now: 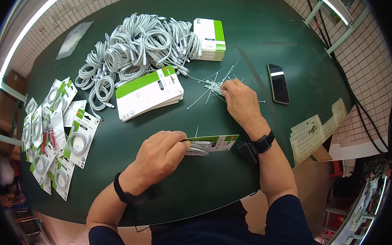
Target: The person packages a coiled cable by placing it onto a cardboard backing and threading a plastic tie through the card and around the cable. After pulling the tie tight by hand, the person repeats the process with a second cable.
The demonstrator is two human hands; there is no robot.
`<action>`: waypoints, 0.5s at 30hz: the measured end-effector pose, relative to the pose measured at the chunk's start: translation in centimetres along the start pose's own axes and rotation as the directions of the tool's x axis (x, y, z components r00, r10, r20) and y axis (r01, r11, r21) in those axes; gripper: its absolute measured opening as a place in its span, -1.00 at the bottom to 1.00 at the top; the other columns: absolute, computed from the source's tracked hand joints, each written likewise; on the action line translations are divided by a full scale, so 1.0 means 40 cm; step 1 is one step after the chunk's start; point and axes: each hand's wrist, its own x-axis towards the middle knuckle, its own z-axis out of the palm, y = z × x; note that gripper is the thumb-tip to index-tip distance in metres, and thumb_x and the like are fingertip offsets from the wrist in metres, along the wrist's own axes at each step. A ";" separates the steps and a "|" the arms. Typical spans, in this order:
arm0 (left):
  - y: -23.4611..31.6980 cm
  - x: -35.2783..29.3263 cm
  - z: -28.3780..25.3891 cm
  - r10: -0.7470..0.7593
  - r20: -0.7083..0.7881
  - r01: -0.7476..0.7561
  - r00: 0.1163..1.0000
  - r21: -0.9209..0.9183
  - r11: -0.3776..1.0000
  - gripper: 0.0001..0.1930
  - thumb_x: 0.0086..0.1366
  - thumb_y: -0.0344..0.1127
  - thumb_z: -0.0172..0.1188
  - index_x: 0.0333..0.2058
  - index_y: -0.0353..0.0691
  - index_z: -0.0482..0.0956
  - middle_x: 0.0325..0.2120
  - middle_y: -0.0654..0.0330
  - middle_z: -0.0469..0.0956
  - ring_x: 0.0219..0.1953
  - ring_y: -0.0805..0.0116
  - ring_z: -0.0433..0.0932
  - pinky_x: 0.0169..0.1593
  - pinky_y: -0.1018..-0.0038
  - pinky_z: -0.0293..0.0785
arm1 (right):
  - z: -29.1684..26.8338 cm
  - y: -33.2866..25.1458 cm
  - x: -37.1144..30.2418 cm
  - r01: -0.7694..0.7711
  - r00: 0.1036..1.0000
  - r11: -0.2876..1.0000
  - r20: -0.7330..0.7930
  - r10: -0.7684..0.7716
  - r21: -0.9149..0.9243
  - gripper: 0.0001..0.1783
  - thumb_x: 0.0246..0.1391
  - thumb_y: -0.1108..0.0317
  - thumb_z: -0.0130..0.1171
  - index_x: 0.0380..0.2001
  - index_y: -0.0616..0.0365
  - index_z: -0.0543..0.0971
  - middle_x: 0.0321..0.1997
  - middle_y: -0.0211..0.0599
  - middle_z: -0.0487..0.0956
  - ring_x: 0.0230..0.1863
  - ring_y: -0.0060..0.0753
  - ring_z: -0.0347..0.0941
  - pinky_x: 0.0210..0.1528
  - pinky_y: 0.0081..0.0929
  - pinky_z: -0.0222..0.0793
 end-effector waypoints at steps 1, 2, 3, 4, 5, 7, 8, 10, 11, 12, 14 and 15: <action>0.000 0.000 0.000 -0.003 -0.004 0.003 1.000 -0.001 1.000 -0.69 0.00 -0.58 0.45 -0.25 -0.29 0.61 -0.24 0.09 0.66 -0.31 0.12 0.68 -0.26 0.31 0.63 | 0.000 0.002 0.000 0.018 1.000 0.999 -0.015 -0.018 0.030 -0.89 0.24 0.41 0.28 -0.18 0.13 0.68 -0.24 -0.15 0.67 -0.19 0.08 0.64 -0.12 -0.09 0.56; -0.001 0.001 -0.002 -0.001 -0.003 0.001 1.000 0.001 1.000 -0.69 0.00 -0.58 0.45 -0.25 -0.29 0.61 -0.24 0.09 0.66 -0.31 0.12 0.68 -0.26 0.31 0.63 | 0.001 0.004 -0.001 0.038 0.999 0.998 -0.030 -0.036 0.058 -0.89 0.23 0.41 0.28 -0.19 0.13 0.69 -0.24 -0.15 0.67 -0.19 0.06 0.64 -0.13 -0.10 0.56; -0.003 0.001 -0.003 0.001 -0.003 -0.001 1.000 0.000 1.000 -0.69 0.00 -0.58 0.46 -0.24 -0.29 0.61 -0.24 0.09 0.66 -0.31 0.12 0.68 -0.26 0.32 0.63 | 0.002 0.004 0.000 0.058 0.998 0.995 -0.044 -0.055 0.086 -0.89 0.22 0.42 0.29 -0.20 0.13 0.70 -0.25 -0.15 0.67 -0.20 0.04 0.65 -0.15 -0.12 0.56; -0.002 0.002 -0.002 0.003 -0.002 -0.003 1.000 -0.002 1.000 -0.69 0.00 -0.58 0.46 -0.24 -0.29 0.61 -0.24 0.09 0.66 -0.31 0.12 0.68 -0.25 0.32 0.63 | 0.003 0.007 -0.001 0.059 0.997 0.995 -0.045 -0.055 0.086 -0.89 0.22 0.42 0.29 -0.20 0.13 0.70 -0.25 -0.15 0.67 -0.20 0.04 0.65 -0.15 -0.12 0.56; -0.001 0.003 -0.001 0.003 -0.003 -0.003 1.000 -0.004 1.000 -0.69 0.00 -0.58 0.46 -0.24 -0.29 0.61 -0.24 0.09 0.66 -0.31 0.12 0.68 -0.25 0.32 0.63 | 0.004 0.009 -0.001 0.079 0.996 0.989 -0.062 -0.071 0.128 -0.91 0.21 0.44 0.30 -0.23 0.15 0.70 -0.25 -0.15 0.67 -0.21 0.03 0.65 -0.17 -0.14 0.56; -0.001 0.003 0.000 0.003 -0.007 -0.003 1.000 -0.006 1.000 -0.69 0.00 -0.58 0.46 -0.24 -0.29 0.61 -0.25 0.09 0.66 -0.31 0.12 0.68 -0.25 0.32 0.63 | 0.005 0.013 0.001 0.123 0.990 0.971 -0.097 -0.105 0.207 -0.95 0.18 0.47 0.31 -0.29 0.18 0.70 -0.24 -0.15 0.68 -0.24 0.00 0.65 -0.20 -0.17 0.55; -0.001 0.003 0.000 0.004 -0.010 -0.004 1.000 -0.008 1.000 -0.69 0.00 -0.58 0.46 -0.25 -0.29 0.61 -0.25 0.09 0.66 -0.31 0.12 0.68 -0.25 0.32 0.63 | 0.005 0.013 0.002 0.127 0.989 0.971 -0.095 -0.109 0.204 -0.95 0.18 0.47 0.31 -0.29 0.18 0.70 -0.24 -0.15 0.68 -0.24 0.00 0.65 -0.20 -0.17 0.55; -0.003 0.005 -0.001 0.007 -0.021 -0.007 1.000 -0.013 1.000 -0.70 0.00 -0.58 0.45 -0.25 -0.29 0.61 -0.25 0.09 0.66 -0.31 0.12 0.68 -0.25 0.32 0.63 | 0.003 0.010 0.005 0.137 0.985 0.962 -0.134 -0.107 0.238 -0.96 0.15 0.48 0.34 -0.31 0.19 0.70 -0.25 -0.15 0.69 -0.29 -0.02 0.64 -0.24 -0.22 0.53; -0.001 0.005 -0.003 0.006 -0.017 -0.006 1.000 -0.014 1.000 -0.70 0.01 -0.58 0.45 -0.26 -0.29 0.61 -0.25 0.09 0.66 -0.31 0.12 0.68 -0.26 0.32 0.63 | 0.001 0.008 0.007 0.143 0.982 0.957 -0.154 -0.105 0.254 -0.96 0.14 0.49 0.35 -0.32 0.19 0.71 -0.25 -0.15 0.69 -0.31 -0.02 0.63 -0.26 -0.25 0.53; 0.000 0.006 -0.005 0.005 -0.013 -0.005 1.000 -0.015 1.000 -0.71 0.01 -0.58 0.45 -0.26 -0.29 0.61 -0.25 0.09 0.66 -0.31 0.12 0.68 -0.26 0.32 0.63 | 0.000 0.006 0.010 0.146 0.982 0.958 -0.153 -0.110 0.247 -0.96 0.14 0.49 0.35 -0.32 0.19 0.71 -0.25 -0.15 0.69 -0.31 -0.02 0.63 -0.26 -0.25 0.53; 0.002 0.005 -0.008 0.003 -0.017 -0.003 1.000 -0.016 1.000 -0.72 0.01 -0.58 0.45 -0.27 -0.29 0.61 -0.25 0.09 0.66 -0.31 0.13 0.67 -0.26 0.32 0.62 | 0.000 -0.001 0.016 0.136 0.969 0.958 -0.234 -0.077 0.252 -0.97 0.13 0.50 0.36 -0.34 0.19 0.71 -0.25 -0.16 0.69 -0.37 -0.08 0.60 -0.29 -0.29 0.51; 0.003 0.003 -0.010 0.004 -0.015 -0.004 1.000 -0.011 1.000 -0.72 0.02 -0.58 0.45 -0.27 -0.29 0.61 -0.25 0.09 0.66 -0.32 0.13 0.67 -0.27 0.31 0.62 | 0.000 -0.001 0.018 0.133 0.960 0.957 -0.273 -0.060 0.257 -0.98 0.12 0.50 0.36 -0.35 0.19 0.71 -0.25 -0.17 0.69 -0.40 -0.11 0.59 -0.31 -0.32 0.50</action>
